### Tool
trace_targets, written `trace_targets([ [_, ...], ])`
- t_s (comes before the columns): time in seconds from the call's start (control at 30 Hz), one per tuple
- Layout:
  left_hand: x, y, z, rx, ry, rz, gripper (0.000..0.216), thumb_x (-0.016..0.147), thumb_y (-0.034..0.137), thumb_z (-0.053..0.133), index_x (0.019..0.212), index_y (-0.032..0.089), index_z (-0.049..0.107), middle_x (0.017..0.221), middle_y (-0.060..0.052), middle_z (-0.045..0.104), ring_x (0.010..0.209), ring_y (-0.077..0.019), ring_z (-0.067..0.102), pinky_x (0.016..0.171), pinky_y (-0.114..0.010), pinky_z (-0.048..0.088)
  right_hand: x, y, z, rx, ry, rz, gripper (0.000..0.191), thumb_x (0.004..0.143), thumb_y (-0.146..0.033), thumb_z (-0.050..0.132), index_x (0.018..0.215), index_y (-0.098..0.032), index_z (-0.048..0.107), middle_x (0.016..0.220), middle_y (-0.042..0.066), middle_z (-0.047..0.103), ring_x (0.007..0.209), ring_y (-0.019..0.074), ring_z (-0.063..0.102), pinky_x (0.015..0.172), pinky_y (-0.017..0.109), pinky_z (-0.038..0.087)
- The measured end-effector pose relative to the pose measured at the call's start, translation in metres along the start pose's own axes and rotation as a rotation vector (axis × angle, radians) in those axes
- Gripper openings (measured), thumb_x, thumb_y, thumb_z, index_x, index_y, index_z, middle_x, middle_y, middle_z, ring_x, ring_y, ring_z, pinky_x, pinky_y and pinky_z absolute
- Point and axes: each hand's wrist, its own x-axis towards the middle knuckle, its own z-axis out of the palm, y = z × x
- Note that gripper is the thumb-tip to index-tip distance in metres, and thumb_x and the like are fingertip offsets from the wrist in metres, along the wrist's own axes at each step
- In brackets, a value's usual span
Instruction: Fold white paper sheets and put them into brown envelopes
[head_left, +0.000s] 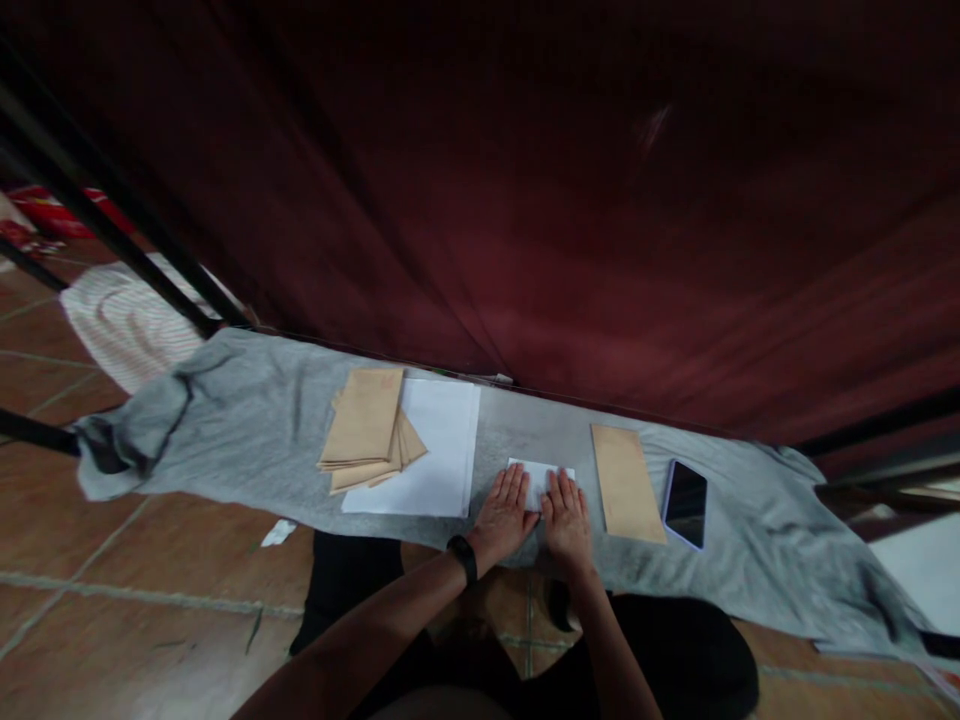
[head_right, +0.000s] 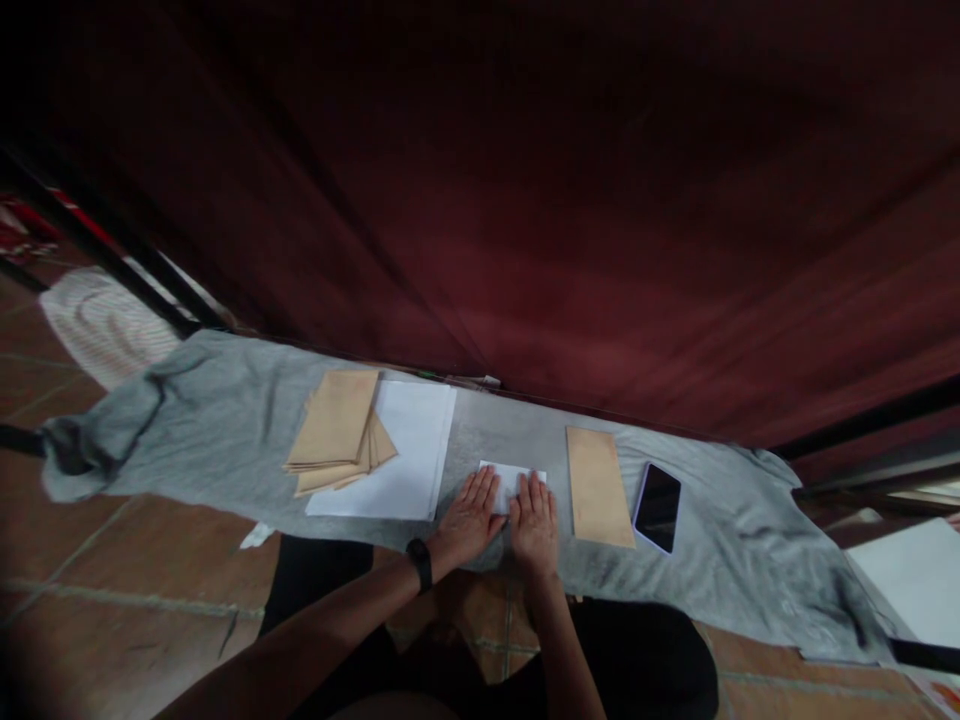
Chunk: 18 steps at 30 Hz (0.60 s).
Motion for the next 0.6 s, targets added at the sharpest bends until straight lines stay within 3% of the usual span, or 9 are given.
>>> trace_targets([
  [0.17, -0.009, -0.006, -0.01, -0.019, -0.016, 0.025, 0.063, 0.097, 0.046, 0.046, 0.143, 0.003, 0.046, 0.151, -0.024, 0.046, 0.144, -0.0306, 0.039, 0.121, -0.048, 0.026, 0.0, -0.002, 0.001, -0.038, 0.069, -0.007, 0.057, 0.105, -0.04, 0.035, 0.156, -0.016, 0.032, 0.16, 0.019, 0.032, 0.146, 0.0337, 0.034, 0.112, 0.053, 0.033],
  [0.3, -0.01, -0.045, -0.047, -0.045, 0.066, -0.027, 0.053, 0.099, 0.043, 0.044, 0.144, 0.016, 0.047, 0.152, -0.014, 0.048, 0.144, -0.0246, 0.04, 0.122, -0.046, 0.024, -0.001, -0.003, 0.002, -0.05, 0.109, -0.037, 0.064, 0.103, -0.046, 0.04, 0.158, -0.017, 0.026, 0.16, 0.021, 0.033, 0.144, 0.0368, 0.037, 0.111, 0.056, 0.034],
  [0.4, -0.008, -0.108, -0.087, 0.024, 0.204, -0.302, 0.055, 0.099, 0.041, 0.043, 0.148, 0.015, 0.043, 0.157, -0.016, 0.041, 0.148, -0.029, 0.032, 0.121, -0.049, 0.022, -0.003, -0.002, 0.004, -0.062, 0.108, -0.049, 0.066, 0.103, -0.048, 0.041, 0.159, -0.017, 0.024, 0.16, 0.02, 0.033, 0.144, 0.0367, 0.036, 0.112, 0.057, 0.032],
  [0.53, -0.024, -0.202, -0.13, 0.124, 0.345, -0.796, 0.076, 0.094, 0.052, 0.051, 0.149, 0.002, 0.035, 0.157, -0.029, 0.032, 0.148, -0.0398, 0.028, 0.115, -0.053, 0.029, -0.003, -0.002, 0.007, -0.065, 0.095, -0.02, 0.066, 0.103, -0.049, 0.04, 0.159, -0.017, 0.026, 0.16, 0.02, 0.031, 0.145, 0.0361, 0.035, 0.113, 0.056, 0.031],
  [0.6, -0.042, -0.235, -0.138, 0.12, 0.29, -0.979, 0.085, 0.088, 0.055, 0.059, 0.149, 0.001, 0.032, 0.152, -0.032, 0.038, 0.142, -0.0422, 0.037, 0.107, -0.05, 0.039, -0.004, -0.002, 0.009, -0.062, 0.092, -0.002, 0.067, 0.102, -0.051, 0.04, 0.158, -0.016, 0.027, 0.16, 0.02, 0.031, 0.144, 0.0359, 0.036, 0.114, 0.055, 0.031],
])
